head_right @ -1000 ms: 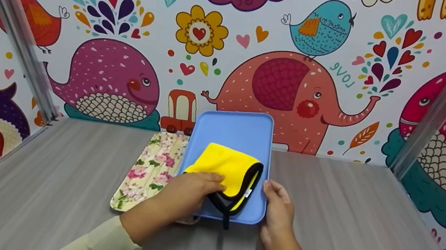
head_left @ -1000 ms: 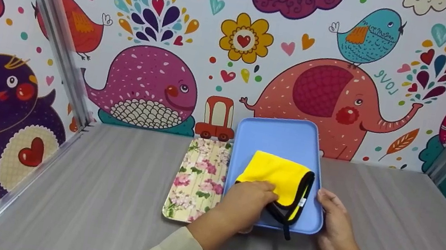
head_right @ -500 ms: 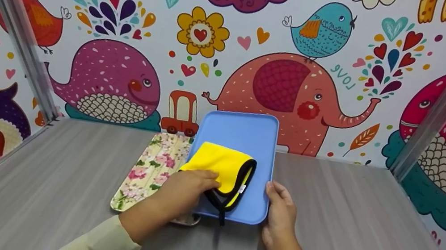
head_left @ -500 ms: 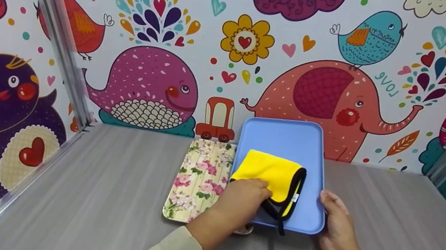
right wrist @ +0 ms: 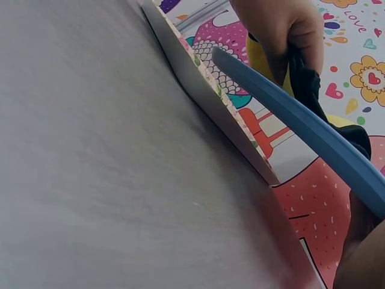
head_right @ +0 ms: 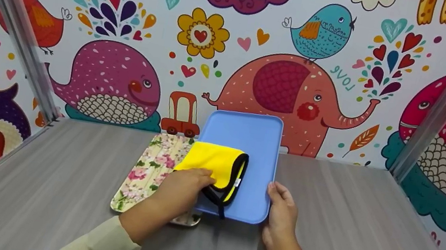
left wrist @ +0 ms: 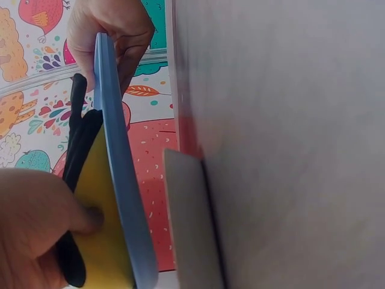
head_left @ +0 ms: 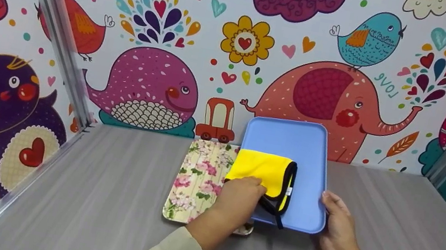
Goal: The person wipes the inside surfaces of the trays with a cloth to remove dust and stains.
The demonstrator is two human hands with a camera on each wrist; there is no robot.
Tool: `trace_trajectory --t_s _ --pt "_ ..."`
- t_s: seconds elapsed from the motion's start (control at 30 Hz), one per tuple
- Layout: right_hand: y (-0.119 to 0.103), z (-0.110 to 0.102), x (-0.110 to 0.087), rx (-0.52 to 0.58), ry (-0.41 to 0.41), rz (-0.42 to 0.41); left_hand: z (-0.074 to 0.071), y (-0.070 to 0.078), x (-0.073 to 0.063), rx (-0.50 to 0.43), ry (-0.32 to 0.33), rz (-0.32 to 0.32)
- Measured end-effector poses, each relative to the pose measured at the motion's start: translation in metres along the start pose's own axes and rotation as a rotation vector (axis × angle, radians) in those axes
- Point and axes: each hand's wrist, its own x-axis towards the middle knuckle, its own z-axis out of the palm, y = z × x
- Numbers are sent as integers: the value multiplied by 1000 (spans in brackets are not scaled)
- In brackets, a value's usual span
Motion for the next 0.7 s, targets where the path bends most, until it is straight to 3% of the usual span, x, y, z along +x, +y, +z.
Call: trace_trajectory --t_s 0.3,0.57,0.7 --pt "2 -1 2 -57 -6 -24 -2 1 -3 40 60 45" --pt "1 -2 2 -50 -11 -17 -6 6 -2 -10 -31 12" --pt "1 -1 2 -43 0 -13 -6 7 -4 -33 -29 5"
